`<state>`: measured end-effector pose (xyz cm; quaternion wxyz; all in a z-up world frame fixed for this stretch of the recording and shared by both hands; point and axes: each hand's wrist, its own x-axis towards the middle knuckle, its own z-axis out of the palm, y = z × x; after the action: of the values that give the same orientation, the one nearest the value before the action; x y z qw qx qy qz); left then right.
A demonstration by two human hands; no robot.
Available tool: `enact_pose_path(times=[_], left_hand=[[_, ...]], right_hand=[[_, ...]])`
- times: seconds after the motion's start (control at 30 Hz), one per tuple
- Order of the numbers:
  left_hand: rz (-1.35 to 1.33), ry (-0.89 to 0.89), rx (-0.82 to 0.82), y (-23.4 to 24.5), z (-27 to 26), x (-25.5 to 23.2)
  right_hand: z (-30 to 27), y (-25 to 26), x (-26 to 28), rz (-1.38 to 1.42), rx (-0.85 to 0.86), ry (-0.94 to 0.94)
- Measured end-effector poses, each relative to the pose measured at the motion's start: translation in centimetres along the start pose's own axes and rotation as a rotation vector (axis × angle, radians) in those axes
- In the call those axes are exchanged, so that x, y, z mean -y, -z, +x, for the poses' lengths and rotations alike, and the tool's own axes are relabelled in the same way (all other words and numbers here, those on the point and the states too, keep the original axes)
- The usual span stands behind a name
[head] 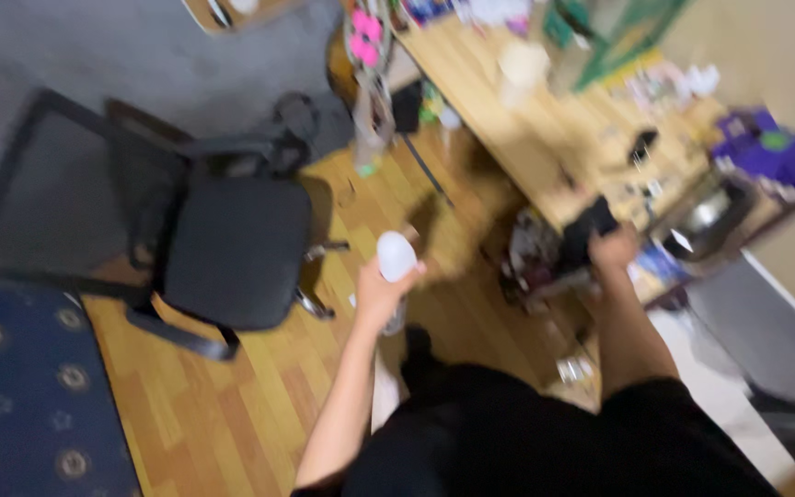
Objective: The person assembles a handheld rotary tool by fitting small parts, caps, and bits together by hand, then sorts through items in a desk storage organizer.
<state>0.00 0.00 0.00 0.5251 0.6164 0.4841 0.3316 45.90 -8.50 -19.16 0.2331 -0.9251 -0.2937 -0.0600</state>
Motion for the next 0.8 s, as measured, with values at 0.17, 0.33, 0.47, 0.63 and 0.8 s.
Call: enact_pose_path(times=[0.17, 0.33, 0.47, 0.63, 0.8], left_hand=[[0.161, -0.253, 0.108, 3.9, 7.6, -6.0], [0.257, -0.342, 0.153, 3.4, 16.1, -6.4], [0.150, -0.498, 0.272, 0.3, 23.6, -5.3], [0.365, -0.533, 0.468, -5.2, 32.2, -4.5], [0.639, -0.655, 0.682, -7.0, 40.0, -8.2]], right_hand=[[3.3, 1.4, 5.0, -0.145, 0.230, -0.301], [3.3, 7.8, 14.9, -0.216, -0.390, 0.251], [3.6, 13.0, 26.3, 0.725, -0.243, 0.478], [3.6, 11.6, 41.6, 0.374, -0.003, 0.796], [8.4, 9.5, 46.7, 0.406, -0.170, 0.288]])
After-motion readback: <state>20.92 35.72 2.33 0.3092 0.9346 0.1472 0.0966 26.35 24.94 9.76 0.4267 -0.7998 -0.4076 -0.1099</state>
